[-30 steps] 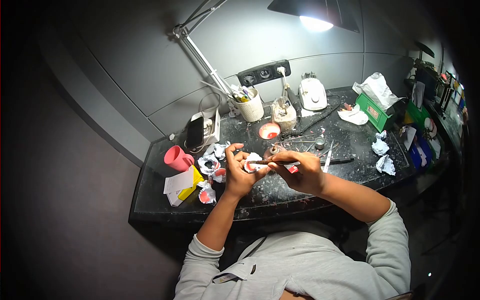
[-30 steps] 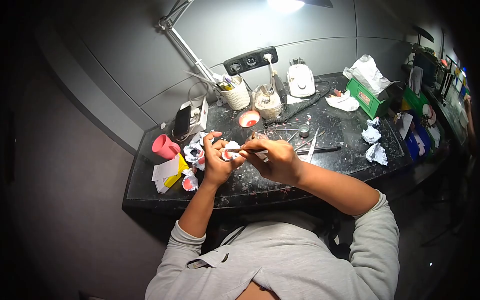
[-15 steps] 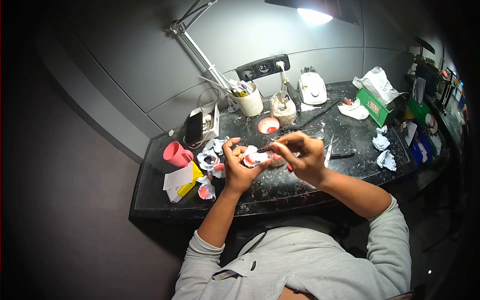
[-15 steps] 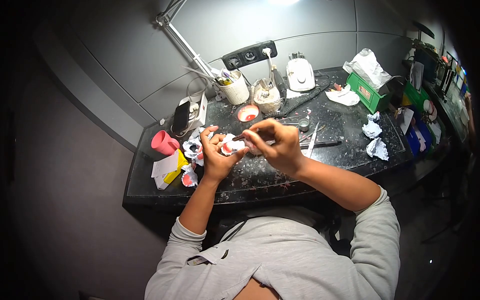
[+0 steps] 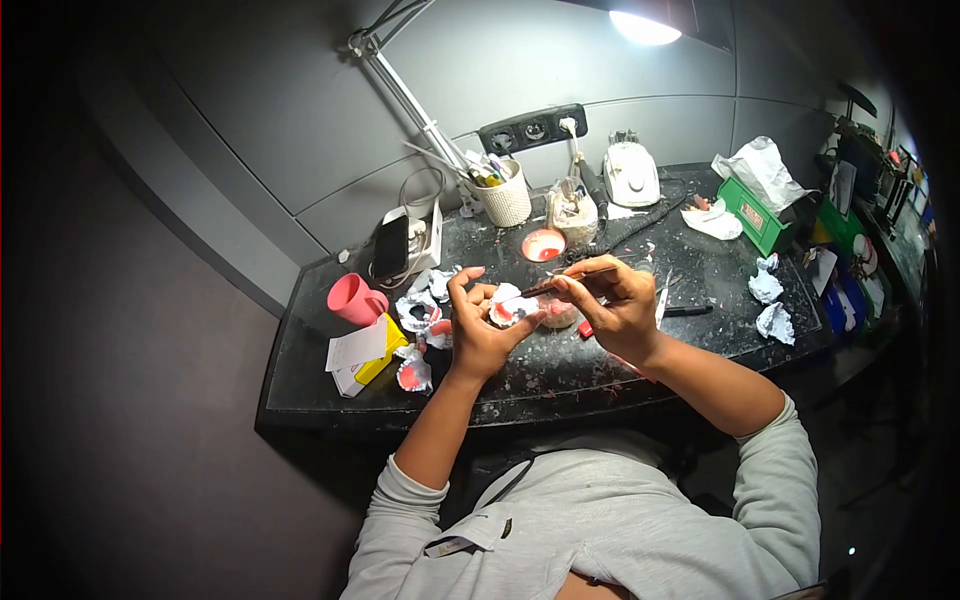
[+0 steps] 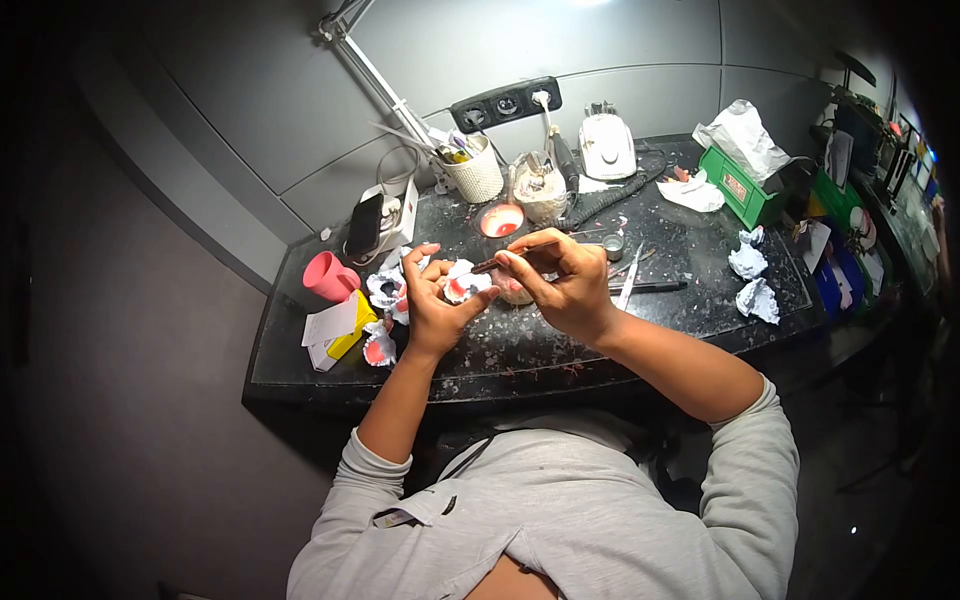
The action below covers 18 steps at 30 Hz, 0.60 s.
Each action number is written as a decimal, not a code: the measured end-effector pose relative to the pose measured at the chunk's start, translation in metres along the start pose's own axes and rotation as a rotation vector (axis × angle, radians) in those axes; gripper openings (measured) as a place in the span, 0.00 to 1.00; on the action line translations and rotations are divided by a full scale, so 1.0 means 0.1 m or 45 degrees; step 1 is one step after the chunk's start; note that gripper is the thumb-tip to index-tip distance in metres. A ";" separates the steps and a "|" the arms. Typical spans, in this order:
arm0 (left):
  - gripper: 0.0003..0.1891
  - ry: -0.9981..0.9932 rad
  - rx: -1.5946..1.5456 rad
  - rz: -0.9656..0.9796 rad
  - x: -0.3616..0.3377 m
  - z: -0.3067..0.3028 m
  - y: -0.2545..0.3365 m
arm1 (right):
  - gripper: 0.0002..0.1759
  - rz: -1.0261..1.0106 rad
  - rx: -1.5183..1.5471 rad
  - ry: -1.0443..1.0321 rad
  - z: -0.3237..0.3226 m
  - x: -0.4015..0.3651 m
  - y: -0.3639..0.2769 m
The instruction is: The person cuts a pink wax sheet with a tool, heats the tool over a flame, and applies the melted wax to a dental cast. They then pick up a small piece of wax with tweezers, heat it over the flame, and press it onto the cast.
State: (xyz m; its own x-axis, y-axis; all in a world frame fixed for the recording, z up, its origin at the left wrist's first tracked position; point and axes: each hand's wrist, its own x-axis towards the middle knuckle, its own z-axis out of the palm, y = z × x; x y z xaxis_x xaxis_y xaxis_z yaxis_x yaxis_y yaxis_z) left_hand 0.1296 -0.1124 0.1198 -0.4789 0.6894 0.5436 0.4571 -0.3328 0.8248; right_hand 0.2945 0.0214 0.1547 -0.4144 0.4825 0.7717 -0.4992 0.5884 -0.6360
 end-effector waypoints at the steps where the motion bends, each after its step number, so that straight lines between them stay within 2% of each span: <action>1: 0.49 -0.003 -0.008 0.009 0.00 0.00 0.00 | 0.06 -0.015 0.001 0.005 0.00 0.00 0.00; 7: 0.49 -0.016 0.099 0.063 -0.01 0.03 0.01 | 0.06 -0.033 -0.085 -0.087 0.00 -0.02 -0.16; 12: 0.48 0.044 0.102 0.068 0.00 0.04 0.04 | 0.07 0.000 -0.049 -0.016 0.02 -0.02 -0.14; 18: 0.48 0.058 0.070 0.086 0.00 0.03 0.01 | 0.07 -0.082 -0.091 0.008 0.02 -0.01 -0.13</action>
State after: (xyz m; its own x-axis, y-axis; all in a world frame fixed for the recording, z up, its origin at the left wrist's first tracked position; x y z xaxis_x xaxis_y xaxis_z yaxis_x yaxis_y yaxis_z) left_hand 0.1324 -0.1111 0.1198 -0.4785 0.6362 0.6052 0.5291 -0.3410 0.7770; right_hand 0.2995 0.0116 0.1619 -0.3781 0.4460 0.8113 -0.4690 0.6633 -0.5832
